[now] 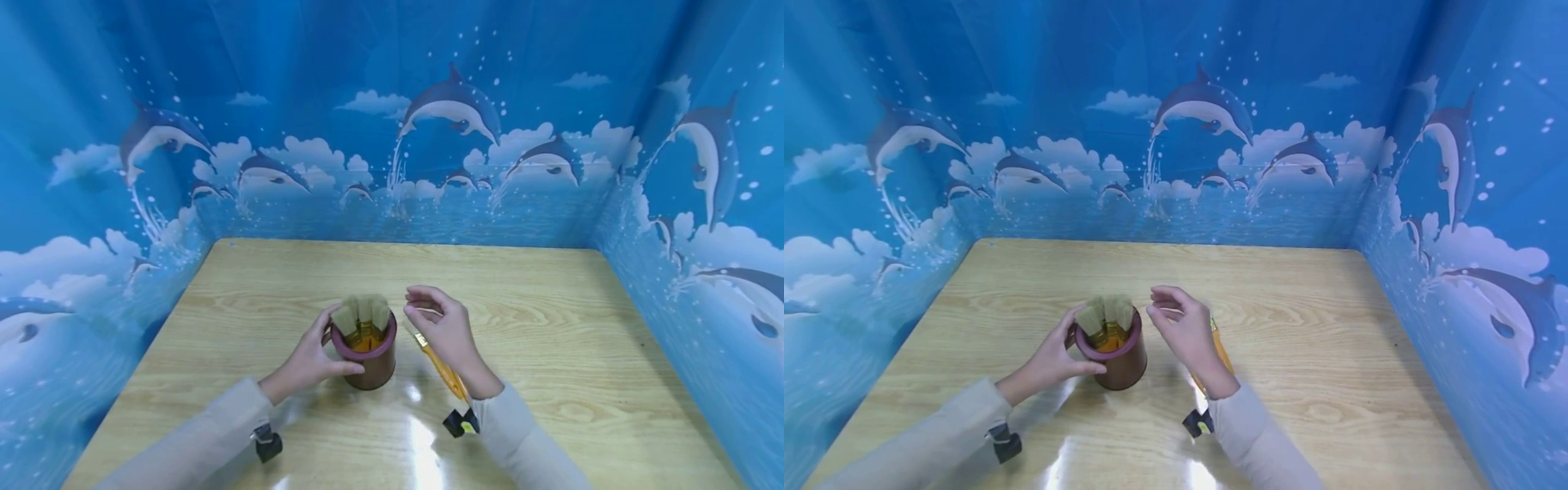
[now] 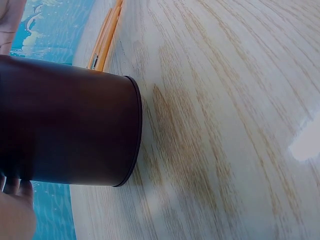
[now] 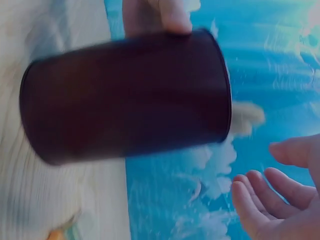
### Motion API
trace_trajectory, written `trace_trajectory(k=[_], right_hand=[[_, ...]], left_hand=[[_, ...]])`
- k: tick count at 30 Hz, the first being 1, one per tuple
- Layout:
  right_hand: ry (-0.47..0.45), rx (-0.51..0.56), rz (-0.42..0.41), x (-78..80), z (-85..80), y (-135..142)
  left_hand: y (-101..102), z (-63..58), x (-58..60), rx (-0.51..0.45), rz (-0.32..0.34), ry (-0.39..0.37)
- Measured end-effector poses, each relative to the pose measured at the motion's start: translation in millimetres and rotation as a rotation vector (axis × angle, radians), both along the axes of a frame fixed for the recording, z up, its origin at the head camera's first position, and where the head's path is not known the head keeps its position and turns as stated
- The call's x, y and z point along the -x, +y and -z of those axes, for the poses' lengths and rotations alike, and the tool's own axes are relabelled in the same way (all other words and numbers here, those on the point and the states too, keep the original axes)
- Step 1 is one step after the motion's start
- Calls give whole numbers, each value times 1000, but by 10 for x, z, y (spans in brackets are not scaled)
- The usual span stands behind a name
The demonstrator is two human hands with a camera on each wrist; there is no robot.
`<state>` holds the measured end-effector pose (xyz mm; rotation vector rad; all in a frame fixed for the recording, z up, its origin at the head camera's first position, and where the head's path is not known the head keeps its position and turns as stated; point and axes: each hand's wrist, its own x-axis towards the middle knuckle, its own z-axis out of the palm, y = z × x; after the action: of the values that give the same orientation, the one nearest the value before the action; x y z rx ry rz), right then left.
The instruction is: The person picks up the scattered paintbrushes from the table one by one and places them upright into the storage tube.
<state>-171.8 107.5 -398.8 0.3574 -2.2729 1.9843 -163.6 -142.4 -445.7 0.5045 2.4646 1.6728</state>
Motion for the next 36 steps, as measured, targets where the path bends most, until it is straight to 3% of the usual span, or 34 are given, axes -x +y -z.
trace_trajectory(k=[12,21,29,36], right_hand=[[-154,-152,87,72,210,491],[-248,-294,152,144,488,741],[-342,-377,169,231,709,829],[-337,-490,166,317,844,820]], left_hand=[[6,-10,-10,8,-10,-47],[7,-7,1,25,-18,-47],[2,0,2,15,-8,-22],[4,3,5,4,-10,-32]])
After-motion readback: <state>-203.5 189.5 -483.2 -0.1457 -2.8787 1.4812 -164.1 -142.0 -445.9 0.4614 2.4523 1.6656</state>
